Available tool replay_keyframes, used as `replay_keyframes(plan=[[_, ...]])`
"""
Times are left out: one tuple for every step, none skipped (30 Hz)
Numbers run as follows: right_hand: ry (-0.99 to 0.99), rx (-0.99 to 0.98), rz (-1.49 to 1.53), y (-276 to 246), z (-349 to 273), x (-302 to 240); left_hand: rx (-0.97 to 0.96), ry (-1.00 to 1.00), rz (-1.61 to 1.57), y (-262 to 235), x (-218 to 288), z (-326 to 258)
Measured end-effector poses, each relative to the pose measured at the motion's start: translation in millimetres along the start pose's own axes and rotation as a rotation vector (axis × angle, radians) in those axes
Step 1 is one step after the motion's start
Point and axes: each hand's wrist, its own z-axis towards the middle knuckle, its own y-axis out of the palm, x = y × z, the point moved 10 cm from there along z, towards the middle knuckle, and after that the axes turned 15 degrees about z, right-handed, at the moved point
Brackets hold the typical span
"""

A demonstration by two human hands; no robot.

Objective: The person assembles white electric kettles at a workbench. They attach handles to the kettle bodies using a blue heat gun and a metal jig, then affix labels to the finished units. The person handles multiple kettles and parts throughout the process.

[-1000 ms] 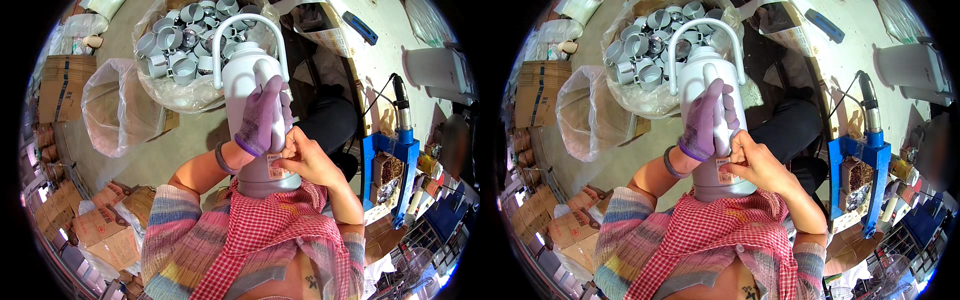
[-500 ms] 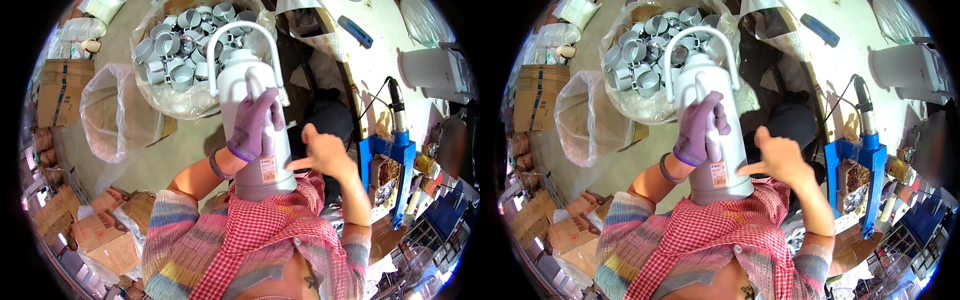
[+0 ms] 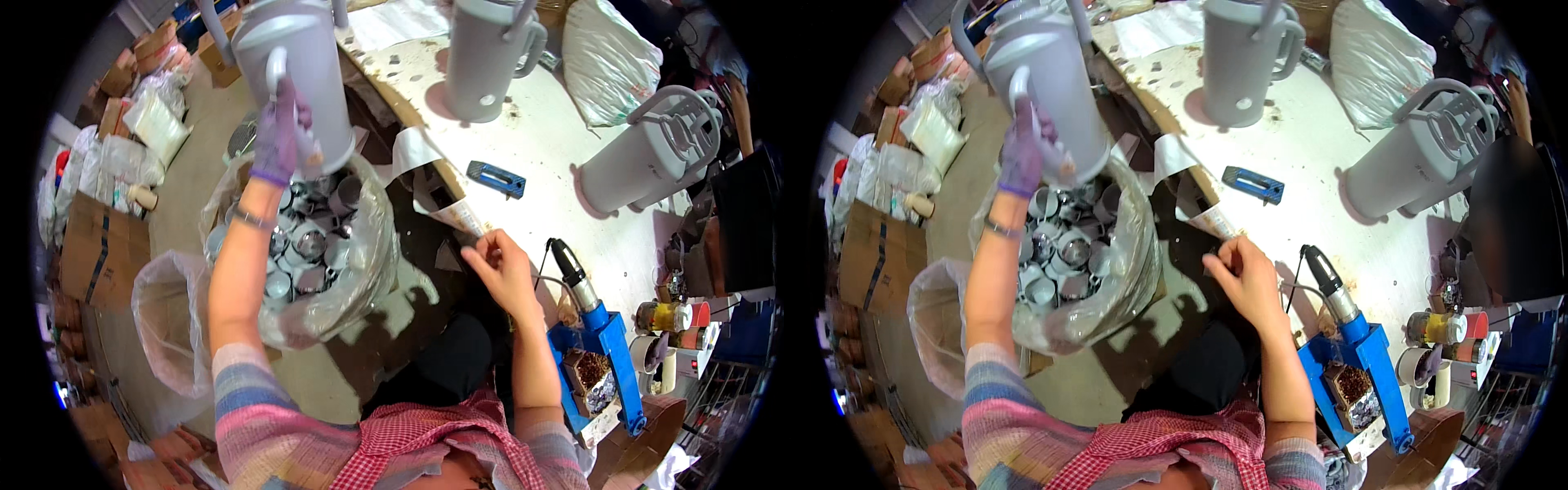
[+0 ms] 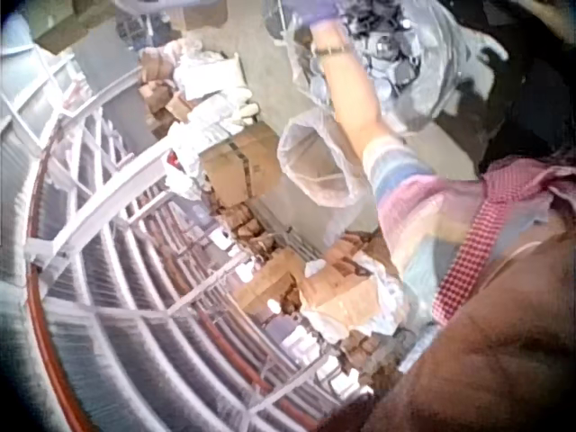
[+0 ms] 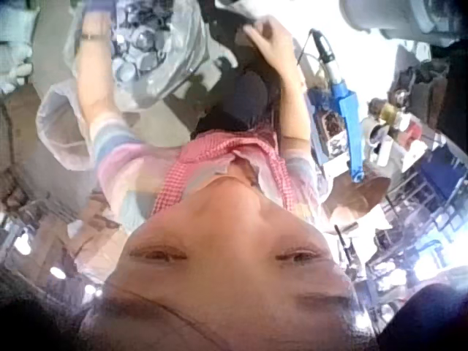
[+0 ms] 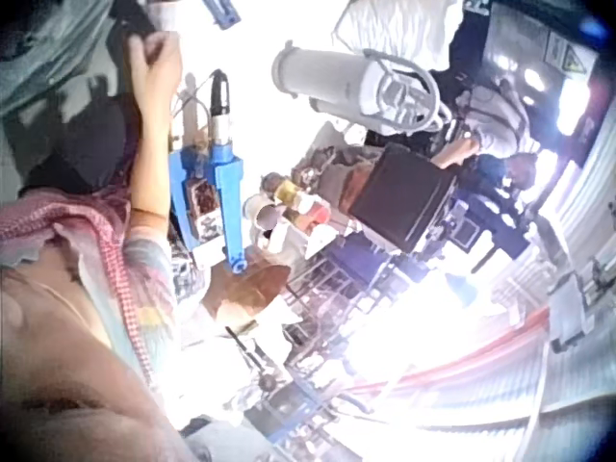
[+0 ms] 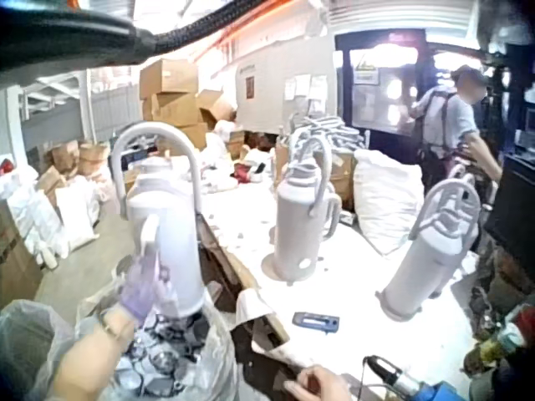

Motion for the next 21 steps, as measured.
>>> replay_keyframes(plan=[[-0.154, 0.113, 0.009, -3.8, 18.1, 6.6, 0.068, 0.021, 0.017, 15.3, 10.9, 26.9], [-0.219, 0.156, -0.087, -2.4, 33.9, 15.9, 0.145, 0.077, 0.006, 25.8, 12.3, 58.6], [-0.236, 0.171, -0.134, 2.3, 47.4, 34.0, 0.219, 0.13, -0.009, 38.5, 6.6, 86.8], [-0.251, 0.201, -0.188, 1.7, 57.2, 50.4, 0.229, 0.12, -0.095, 61.9, -2.1, 111.4], [-0.257, 0.273, -0.211, -5.7, 60.9, 66.1, 0.23, 0.111, -0.187, 90.9, -8.9, 134.1], [-0.258, 0.339, -0.23, -11.2, 61.2, 79.5, 0.231, 0.094, -0.272, 118.2, -15.6, 153.9], [-0.24, 0.404, -0.244, -18.3, 60.9, 87.1, 0.233, 0.001, -0.336, 144.6, -27.1, 170.4], [-0.22, 0.425, -0.239, -21.4, 60.4, 93.9, 0.225, 0.003, -0.308, 163.8, -33.1, 179.9], [-0.196, 0.442, -0.236, -24.1, 58.1, 98.6, 0.218, 0.001, -0.279, 181.0, -43.2, 185.7], [-0.175, 0.456, -0.231, -27.4, 57.9, 102.2, 0.215, 0.001, -0.248, 194.2, -51.5, 192.7], [-0.161, 0.434, -0.24, -28.5, 60.8, 104.0, 0.219, -0.03, -0.229, 204.3, -59.9, 202.7], [-0.136, 0.436, -0.257, -31.0, 59.0, 107.2, 0.18, -0.014, -0.196, 217.7, -62.5, 206.6], [-0.114, 0.435, -0.272, -32.7, 56.4, 109.9, 0.145, 0.003, -0.163, 227.5, -64.6, 209.6], [-0.094, 0.431, -0.286, -32.7, 54.1, 114.7, 0.113, 0.022, -0.129, 233.2, -66.7, 211.7], [-0.127, 0.477, -0.289, -35.0, 50.0, 119.8, 0.02, 0.025, -0.074, 239.3, -71.5, 220.7], [-0.103, 0.466, -0.28, -32.8, 52.6, 119.5, 0.134, 0.132, -0.004, 219.3, -70.6, 227.0], [-0.081, 0.453, -0.269, -30.0, 55.3, 117.7, 0.248, 0.24, 0.067, 200.3, -70.1, 227.4], [-0.061, 0.446, -0.26, -28.3, 58.8, 115.9, 0.359, 0.354, 0.132, 188.5, -60.9, 224.6], [-0.064, 0.473, -0.248, -32.8, 58.6, 120.1, 0.503, 0.473, 0.138, 181.4, -40.1, 204.2], [-0.055, 0.489, -0.239, -38.9, 59.5, 125.0, 0.649, 0.591, 0.141, 170.5, -25.0, 175.7], [-0.035, 0.513, -0.238, -48.1, 57.4, 132.1, 0.561, 0.639, -0.127, 192.4, 14.8, 127.4]])
